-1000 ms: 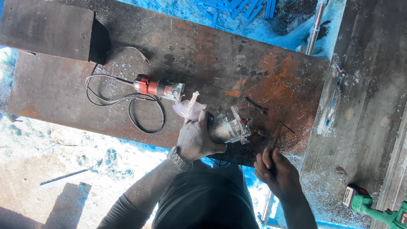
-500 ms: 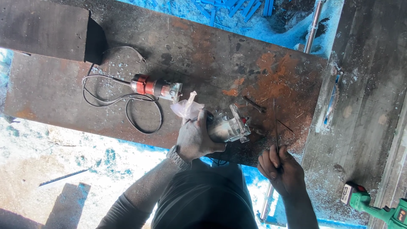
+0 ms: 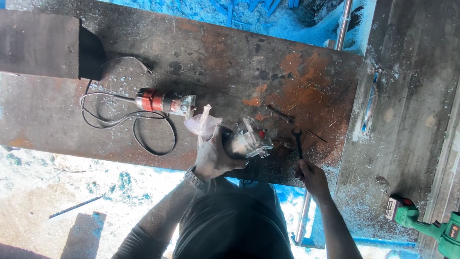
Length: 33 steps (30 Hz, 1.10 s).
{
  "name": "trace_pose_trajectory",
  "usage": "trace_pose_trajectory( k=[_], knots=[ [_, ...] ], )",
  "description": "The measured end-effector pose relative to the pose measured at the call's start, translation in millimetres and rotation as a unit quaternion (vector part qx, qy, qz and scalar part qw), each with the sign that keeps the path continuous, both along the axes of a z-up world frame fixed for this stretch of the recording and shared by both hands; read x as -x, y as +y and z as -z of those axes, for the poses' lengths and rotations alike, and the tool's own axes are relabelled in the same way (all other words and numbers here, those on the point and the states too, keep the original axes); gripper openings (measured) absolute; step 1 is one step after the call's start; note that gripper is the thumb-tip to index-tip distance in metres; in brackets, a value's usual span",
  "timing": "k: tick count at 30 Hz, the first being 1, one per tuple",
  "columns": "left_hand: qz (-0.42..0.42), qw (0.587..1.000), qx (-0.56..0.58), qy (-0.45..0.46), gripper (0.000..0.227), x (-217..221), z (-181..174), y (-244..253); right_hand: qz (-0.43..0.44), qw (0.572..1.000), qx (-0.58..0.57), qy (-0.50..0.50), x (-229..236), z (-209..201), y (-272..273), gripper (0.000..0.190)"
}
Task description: The person picks up a laminate router from a storage rack, carries it to a workbench, and unwraps a plastic bag containing small parts. They insert a bit into the router's collet and use wrenches to tighten it, working on the router at the bench.
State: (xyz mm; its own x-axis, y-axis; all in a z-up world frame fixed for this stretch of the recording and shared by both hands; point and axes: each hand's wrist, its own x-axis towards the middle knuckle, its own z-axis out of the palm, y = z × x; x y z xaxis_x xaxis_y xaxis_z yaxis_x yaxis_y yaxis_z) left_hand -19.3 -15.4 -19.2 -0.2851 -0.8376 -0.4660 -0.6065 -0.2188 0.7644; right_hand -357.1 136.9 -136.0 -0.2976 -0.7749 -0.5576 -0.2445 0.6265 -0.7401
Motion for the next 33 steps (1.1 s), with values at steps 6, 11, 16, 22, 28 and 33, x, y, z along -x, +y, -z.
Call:
trace_pose_trajectory(
  k=[6,11,16,22,28,33],
  knots=[
    [-0.013,0.992,-0.117,-0.054,0.092,15,65,-8,0.031,0.997,-0.063,0.025,46,51,32,0.033],
    [0.017,0.982,-0.166,-0.084,0.097,40,141,-5,-0.015,0.998,-0.053,-0.024,43,49,22,0.026],
    [0.042,0.976,-0.101,-0.187,0.098,71,181,-20,-0.025,0.993,-0.061,-0.099,33,36,9,0.032],
    [0.073,0.971,0.091,-0.209,0.089,107,173,-17,-0.056,0.986,-0.086,-0.135,41,33,1,0.035],
    [0.118,0.912,0.256,-0.296,0.088,131,210,1,-0.092,0.984,-0.101,-0.114,63,32,-4,0.035],
    [0.082,0.884,0.316,-0.333,0.075,129,221,-15,-0.126,0.985,-0.084,-0.079,74,28,-19,0.035]
  ],
)
